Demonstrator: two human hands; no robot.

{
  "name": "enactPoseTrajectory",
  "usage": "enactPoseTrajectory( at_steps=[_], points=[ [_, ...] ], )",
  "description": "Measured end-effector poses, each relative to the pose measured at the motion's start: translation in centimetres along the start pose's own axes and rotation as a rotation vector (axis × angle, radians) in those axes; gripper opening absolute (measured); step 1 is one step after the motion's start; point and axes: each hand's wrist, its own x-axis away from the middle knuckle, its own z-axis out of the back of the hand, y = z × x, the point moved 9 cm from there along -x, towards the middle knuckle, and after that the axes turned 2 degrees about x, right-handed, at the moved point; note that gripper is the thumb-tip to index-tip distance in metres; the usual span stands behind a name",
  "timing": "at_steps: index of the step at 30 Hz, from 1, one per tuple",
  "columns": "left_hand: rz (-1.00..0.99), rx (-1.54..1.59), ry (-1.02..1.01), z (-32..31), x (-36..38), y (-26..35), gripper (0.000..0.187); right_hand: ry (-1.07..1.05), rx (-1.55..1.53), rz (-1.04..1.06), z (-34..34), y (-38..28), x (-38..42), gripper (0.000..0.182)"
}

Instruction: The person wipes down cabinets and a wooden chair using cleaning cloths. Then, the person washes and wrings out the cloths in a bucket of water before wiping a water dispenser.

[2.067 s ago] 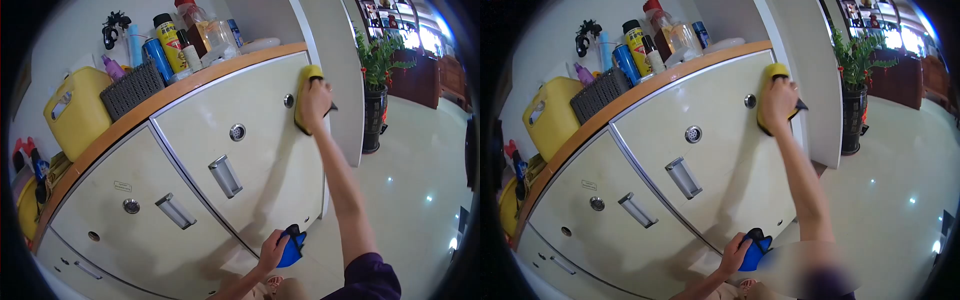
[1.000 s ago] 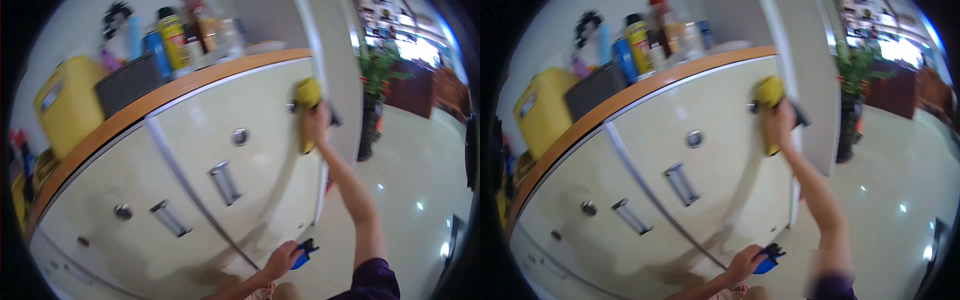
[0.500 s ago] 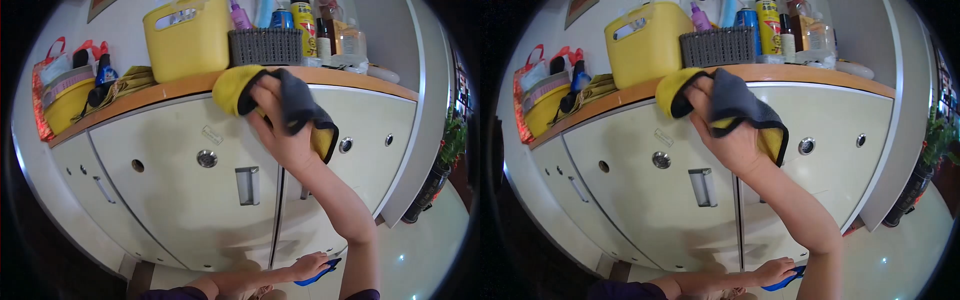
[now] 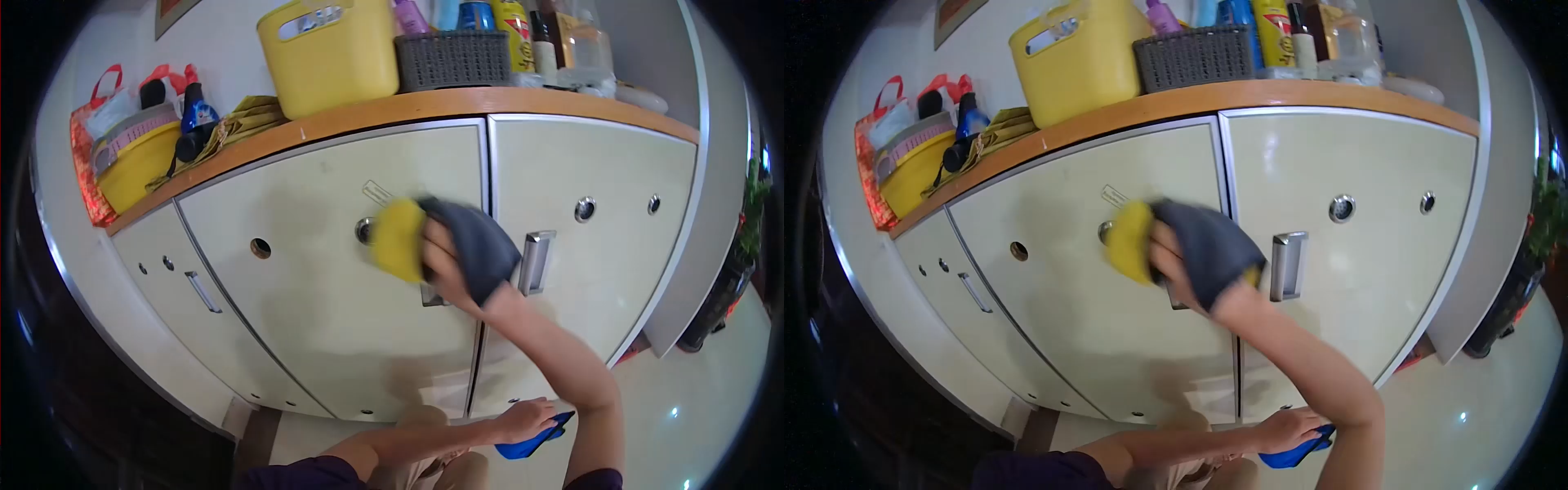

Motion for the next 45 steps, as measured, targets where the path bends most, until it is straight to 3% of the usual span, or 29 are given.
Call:
enactPoseTrajectory(
  at_steps=[2,3,5,6,7,8,10,11,12,14,15,16,17,19,21,23,24,25,27,28,29,31,32,35,39,42,45],
  points=[
    [0.083,-0.023,-0.126,-0.8,-0.1,0.4,0.023,-0.009,-0.254,-0.012,-3.5,-0.8,-4.4,0.011],
    [-0.018,0.088,0.050,0.6,-0.1,2.2,0.022,-0.013,-0.380,-0.018,-5.2,-1.2,-6.6,0.012],
    [0.045,0.174,-0.093,-2.7,0.3,-0.5,0.025,-0.158,-0.605,-0.094,-5.9,-2.4,-10.2,0.017],
    [-0.017,0.233,0.015,-2.0,0.2,0.1,0.026,-0.191,-0.645,-0.193,-6.5,-2.3,-11.2,0.019],
    [-0.086,0.283,0.119,-1.4,0.3,0.6,0.027,-0.143,-0.637,-0.123,-6.7,-2.3,-11.4,0.021],
    [-0.062,0.165,0.036,-3.1,0.4,-0.4,0.025,-0.159,-0.568,0.008,-5.3,-3.2,-11.6,0.020],
    [-0.032,-0.071,-0.121,-6.1,0.8,-2.8,0.023,-0.066,-0.502,0.078,-3.9,-1.8,-10.7,0.019],
    [-0.068,-0.112,-0.142,-5.7,1.0,-1.1,0.020,-0.025,-0.468,0.110,-3.1,-1.0,-9.8,0.018],
    [-0.105,-0.152,-0.162,-5.3,1.3,0.6,0.018,-0.325,-0.402,-0.280,-1.6,1.3,-8.7,0.019],
    [-0.201,-0.117,-0.141,-1.4,1.4,4.0,0.015,-0.126,-0.368,-0.276,2.4,5.2,-5.7,0.024],
    [-0.217,-0.119,-0.159,-1.2,1.8,4.1,0.016,-0.058,-0.311,-0.199,4.5,7.3,-3.6,0.028],
    [-0.163,-0.071,-0.163,0.0,2.2,4.2,0.018,-0.018,0.124,0.228,7.2,6.2,-1.7,0.033],
    [-0.117,-0.037,-0.163,1.5,1.8,4.5,0.020,0.050,0.146,-0.137,10.2,7.9,0.5,0.038],
    [0.230,0.057,-0.323,3.3,1.7,2.8,0.020,0.281,0.178,-0.191,12.5,11.2,5.6,0.052],
    [0.362,0.457,-0.317,5.1,2.4,2.0,0.024,0.356,0.493,-0.287,11.9,11.1,9.8,0.049],
    [0.561,0.663,-0.389,7.0,4.8,1.8,0.027,0.336,0.373,-0.437,9.9,8.5,15.0,0.049],
    [0.637,0.797,-0.276,8.2,6.2,1.5,0.027,0.257,0.327,-0.542,8.1,6.8,17.9,0.053],
    [0.703,0.920,-0.156,9.2,7.7,0.8,0.028,0.232,0.330,-0.450,5.6,4.1,21.9,0.060],
    [0.572,1.302,-0.153,9.3,9.8,-1.5,0.029,0.072,0.199,-0.588,0.2,-0.3,31.0,0.064],
    [0.488,1.484,-0.141,10.0,10.0,-2.3,0.029,-0.120,0.129,-0.771,-2.9,-2.7,35.3,0.060],
    [0.571,1.369,-0.045,10.6,10.4,-3.7,0.030,0.069,0.154,-0.756,-3.5,-5.8,38.1,0.057],
    [0.732,1.058,0.152,11.1,10.7,-5.6,0.032,0.117,0.175,-0.785,-3.0,-9.3,39.1,0.040],
    [0.834,0.859,0.236,11.5,11.1,-6.2,0.033,0.206,0.128,-0.912,-1.9,-8.2,39.9,0.038],
    [0.965,0.818,0.336,11.1,10.4,-4.6,0.033,0.471,-0.022,-1.347,0.6,-6.2,42.1,0.032],
    [0.923,0.955,0.254,9.9,8.1,-6.2,0.029,0.763,0.044,-1.847,4.7,-5.4,50.5,0.027],
    [0.946,1.056,0.222,9.5,7.5,-6.5,0.027,0.920,0.007,-2.089,8.6,-7.9,55.2,0.036],
    [0.997,1.051,0.284,9.4,7.0,-5.6,0.028,0.774,-0.108,-1.971,6.5,-7.6,50.3,0.042]
  ],
)
